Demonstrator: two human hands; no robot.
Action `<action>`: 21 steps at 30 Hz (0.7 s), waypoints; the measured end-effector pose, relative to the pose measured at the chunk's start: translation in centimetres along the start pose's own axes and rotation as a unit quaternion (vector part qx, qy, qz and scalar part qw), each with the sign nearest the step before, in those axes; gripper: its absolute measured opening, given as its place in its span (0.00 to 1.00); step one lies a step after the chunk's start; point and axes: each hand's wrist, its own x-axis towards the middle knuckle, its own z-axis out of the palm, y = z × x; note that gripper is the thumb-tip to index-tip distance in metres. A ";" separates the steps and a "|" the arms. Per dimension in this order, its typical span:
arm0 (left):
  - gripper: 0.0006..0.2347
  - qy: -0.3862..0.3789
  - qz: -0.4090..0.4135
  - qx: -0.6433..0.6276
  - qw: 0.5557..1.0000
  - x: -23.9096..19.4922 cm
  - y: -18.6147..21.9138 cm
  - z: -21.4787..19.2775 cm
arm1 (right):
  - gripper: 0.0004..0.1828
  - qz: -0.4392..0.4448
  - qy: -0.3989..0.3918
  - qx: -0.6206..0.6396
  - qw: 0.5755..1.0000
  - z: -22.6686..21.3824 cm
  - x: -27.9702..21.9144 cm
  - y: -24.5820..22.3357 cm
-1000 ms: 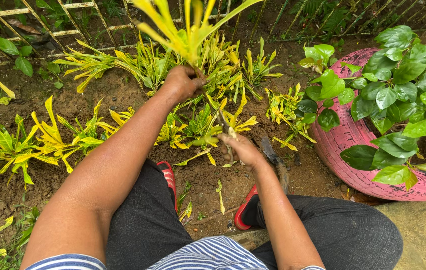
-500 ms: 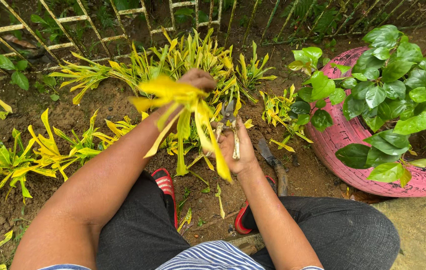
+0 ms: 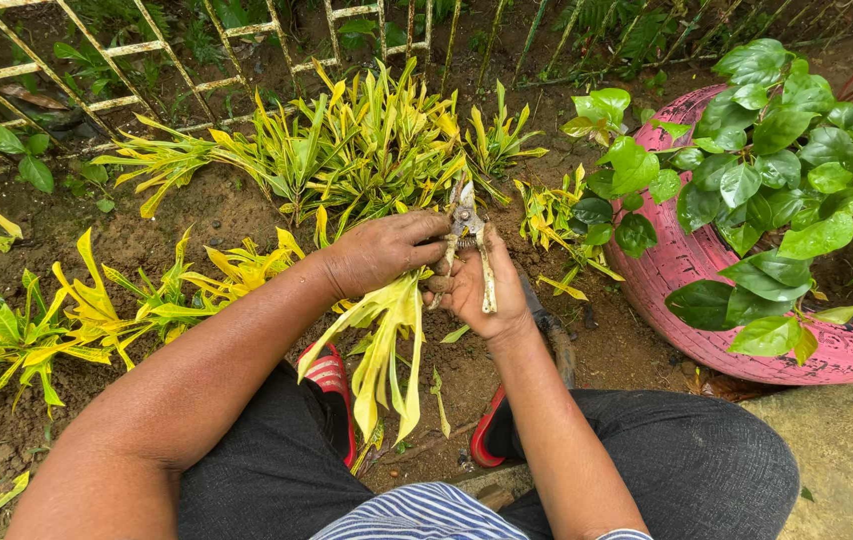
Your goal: The person sits on the ground and uses a small hand hoe to loosen soil around plants. They then pull weeds by hand and use pruning shears to trim plant stems. The person continues to clear weeds and debris from the garden bed.
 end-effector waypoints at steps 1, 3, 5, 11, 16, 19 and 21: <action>0.13 -0.002 0.006 0.000 1.000 0.0 0.0 0.0 | 0.39 0.002 -0.009 0.001 1.000 -0.1 0.0 -0.1; 0.12 -0.020 0.004 -0.003 1.000 -0.1 0.1 0.0 | 0.37 0.003 0.009 -0.011 1.000 -0.4 0.0 -0.1; 0.12 -0.029 0.007 -0.001 1.000 -0.2 0.1 0.0 | 0.36 0.006 0.025 -0.025 0.999 -0.8 0.0 -0.1; 0.12 -0.040 0.011 -0.001 0.999 -0.3 0.3 -0.2 | 0.34 0.011 0.085 -0.101 0.991 -1.7 0.1 0.1; 0.12 -0.059 -0.002 -0.022 0.998 -0.4 0.6 -0.4 | 0.34 0.012 0.095 -0.125 0.987 -1.6 0.2 0.5; 0.12 -0.057 -0.005 -0.020 0.998 -0.5 0.6 -0.2 | 0.35 0.016 0.118 -0.145 0.982 -1.1 0.4 0.7; 0.12 -0.060 -0.001 -0.007 0.998 -0.5 0.6 0.0 | 0.33 0.015 0.116 -0.134 0.984 -1.0 0.4 0.8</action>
